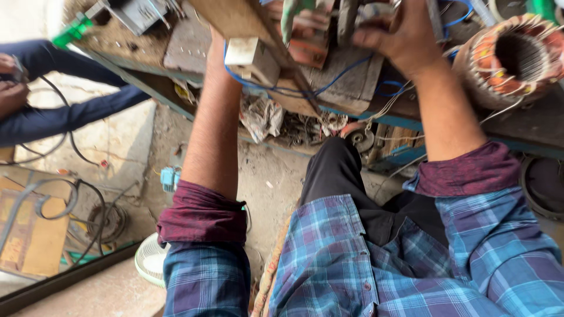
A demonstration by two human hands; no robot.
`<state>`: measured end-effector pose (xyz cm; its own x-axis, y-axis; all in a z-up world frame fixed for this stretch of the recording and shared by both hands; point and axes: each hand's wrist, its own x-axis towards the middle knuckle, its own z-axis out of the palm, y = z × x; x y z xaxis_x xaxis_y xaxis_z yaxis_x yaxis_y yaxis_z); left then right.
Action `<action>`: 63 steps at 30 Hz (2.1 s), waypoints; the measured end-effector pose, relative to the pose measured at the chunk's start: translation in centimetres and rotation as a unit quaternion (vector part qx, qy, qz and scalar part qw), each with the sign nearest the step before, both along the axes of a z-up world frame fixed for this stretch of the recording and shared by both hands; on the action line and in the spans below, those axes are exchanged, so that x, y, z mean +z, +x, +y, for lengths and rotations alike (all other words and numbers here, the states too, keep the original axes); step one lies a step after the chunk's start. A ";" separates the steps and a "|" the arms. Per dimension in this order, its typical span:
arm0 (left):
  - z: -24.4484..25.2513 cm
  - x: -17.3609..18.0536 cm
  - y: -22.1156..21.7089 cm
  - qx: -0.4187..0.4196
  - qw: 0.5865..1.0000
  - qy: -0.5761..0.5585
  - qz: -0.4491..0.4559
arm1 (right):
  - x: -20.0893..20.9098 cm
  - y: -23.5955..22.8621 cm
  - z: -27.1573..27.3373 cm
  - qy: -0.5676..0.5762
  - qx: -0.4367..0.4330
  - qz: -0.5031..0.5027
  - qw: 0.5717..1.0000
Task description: The person assembles a small electrical motor mounted on a wooden frame. They insert the rotor into the stator, align the housing, and attach a metal pulley to the shaft. The person then secures the motor assembly to the wooden base.
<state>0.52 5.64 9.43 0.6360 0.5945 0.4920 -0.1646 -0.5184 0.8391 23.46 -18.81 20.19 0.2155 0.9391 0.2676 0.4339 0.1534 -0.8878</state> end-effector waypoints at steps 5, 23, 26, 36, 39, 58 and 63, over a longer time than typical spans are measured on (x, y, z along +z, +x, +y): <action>-1.7 3.6 0.1 0.040 0.989 0.133 -0.051 | 1.6 -1.9 1.3 0.069 0.000 -0.176 0.982; -2.2 6.3 0.1 0.136 0.954 0.261 -0.046 | 1.2 -3.0 1.1 0.034 0.015 0.011 0.999; -2.4 5.4 0.3 0.133 0.971 0.181 -0.081 | 2.4 -3.3 1.3 -0.010 0.015 0.039 0.999; -2.6 0.4 1.5 0.057 0.967 -0.153 -0.195 | 5.5 -3.8 1.4 -0.031 0.019 0.001 0.999; -2.1 -0.7 1.4 0.050 0.966 -0.172 -0.189 | 4.6 -4.6 1.1 0.008 0.030 0.106 0.994; -1.7 -6.3 2.0 0.004 0.864 -0.406 -0.297 | 2.7 -3.7 -2.9 0.060 -0.032 -0.364 0.929; -1.4 -7.3 2.0 0.024 0.901 -0.326 -0.285 | 4.6 -2.8 -1.8 0.020 -0.012 -0.457 0.889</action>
<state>2.55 4.28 2.12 0.3572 0.8951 0.2668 -0.6556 0.0368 0.7542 20.64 -20.57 24.83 -0.0884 0.9233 0.3738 0.9750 0.1571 -0.1573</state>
